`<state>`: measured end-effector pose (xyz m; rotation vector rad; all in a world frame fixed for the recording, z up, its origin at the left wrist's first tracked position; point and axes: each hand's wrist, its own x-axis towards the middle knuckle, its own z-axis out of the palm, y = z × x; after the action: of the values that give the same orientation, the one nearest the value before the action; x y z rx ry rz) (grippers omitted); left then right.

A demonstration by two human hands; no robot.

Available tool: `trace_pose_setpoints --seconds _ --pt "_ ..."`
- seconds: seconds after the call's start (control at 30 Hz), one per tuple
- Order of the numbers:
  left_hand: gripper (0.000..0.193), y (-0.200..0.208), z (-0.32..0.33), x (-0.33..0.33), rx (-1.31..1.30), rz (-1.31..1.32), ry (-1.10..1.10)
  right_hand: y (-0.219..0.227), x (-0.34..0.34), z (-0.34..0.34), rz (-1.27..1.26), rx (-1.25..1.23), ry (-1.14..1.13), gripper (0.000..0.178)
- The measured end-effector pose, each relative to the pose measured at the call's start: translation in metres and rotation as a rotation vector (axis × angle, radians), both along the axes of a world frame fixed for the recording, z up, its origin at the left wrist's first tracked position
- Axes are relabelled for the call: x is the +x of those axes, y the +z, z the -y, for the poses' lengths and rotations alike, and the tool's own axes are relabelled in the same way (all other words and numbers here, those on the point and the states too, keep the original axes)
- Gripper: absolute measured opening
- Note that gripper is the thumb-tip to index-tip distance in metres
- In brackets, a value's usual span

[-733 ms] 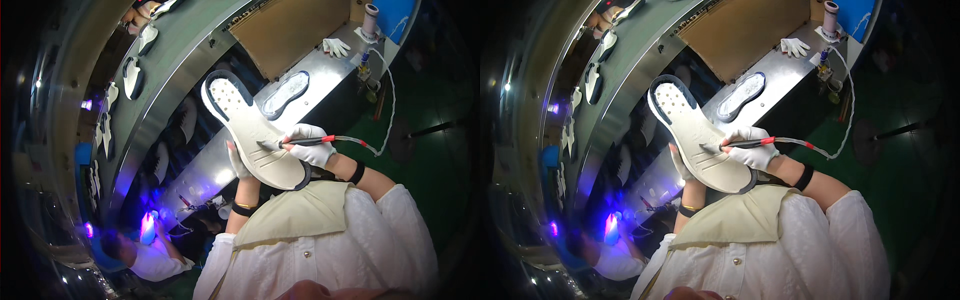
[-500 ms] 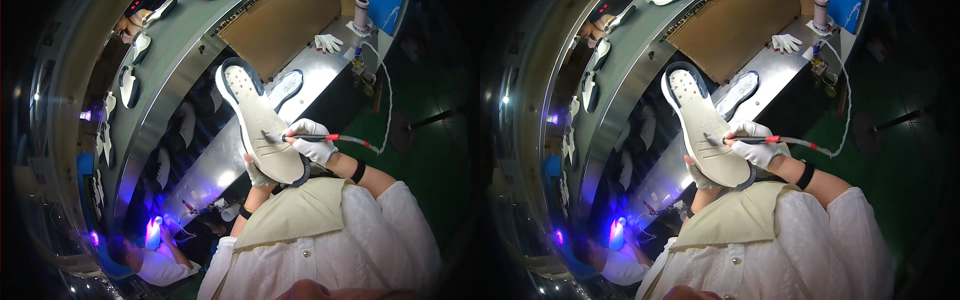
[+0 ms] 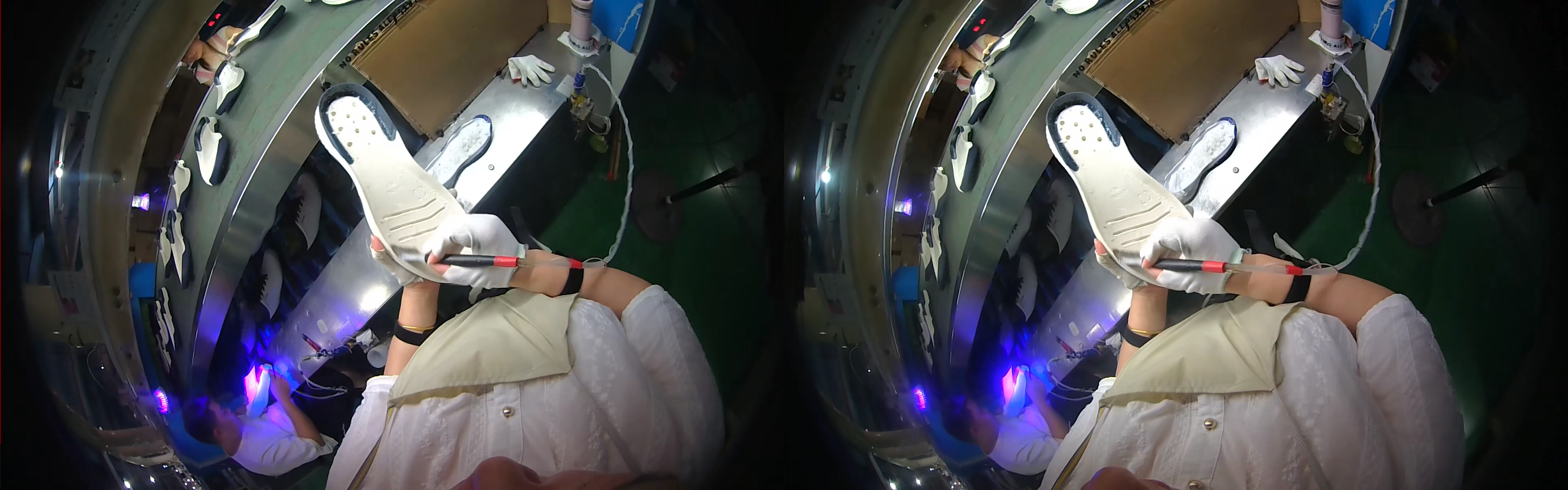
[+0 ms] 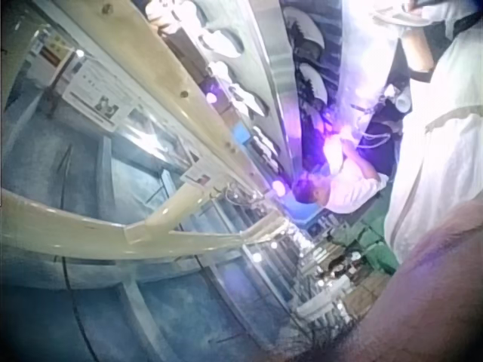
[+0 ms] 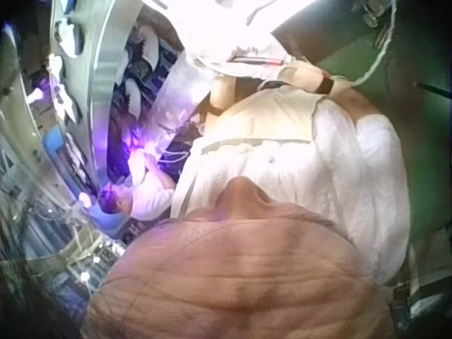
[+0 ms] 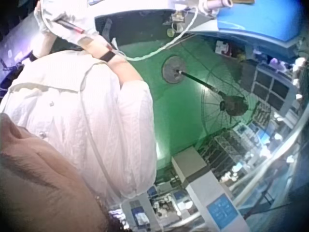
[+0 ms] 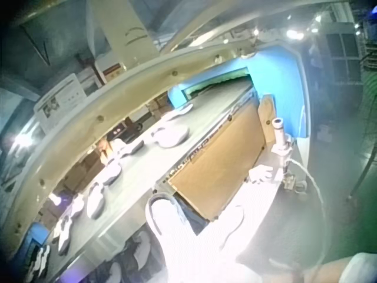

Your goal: Applying adhesive to the underside of shoe soles using a brush tool at a manufacturing workstation.

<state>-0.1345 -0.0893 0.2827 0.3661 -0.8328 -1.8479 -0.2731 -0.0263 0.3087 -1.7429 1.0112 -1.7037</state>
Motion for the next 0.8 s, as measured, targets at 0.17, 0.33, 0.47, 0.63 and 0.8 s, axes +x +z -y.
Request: trace_pose_setpoints --seconds 0.17,0.33,0.47,0.63,0.8 --pt "0.085 0.004 0.009 0.008 -0.035 -0.015 0.038 -0.002 -0.006 -0.004 0.331 0.406 0.090 0.011" --pt "0.087 0.012 0.010 0.013 -0.115 -0.255 -0.214 0.004 -0.013 -0.001 0.190 0.264 0.065 0.010" --pt "0.088 0.020 0.001 0.016 -0.087 0.103 -0.010 0.008 -0.012 -0.001 0.230 0.420 -0.016 0.012" --pt "0.096 0.025 0.009 -0.003 -0.099 -0.006 -0.013 0.007 0.000 -0.009 0.087 0.070 0.167 0.014" --pt "0.099 0.030 0.020 -0.004 -0.098 -0.150 -0.082 0.007 0.002 -0.009 0.270 0.251 -0.021 0.011"
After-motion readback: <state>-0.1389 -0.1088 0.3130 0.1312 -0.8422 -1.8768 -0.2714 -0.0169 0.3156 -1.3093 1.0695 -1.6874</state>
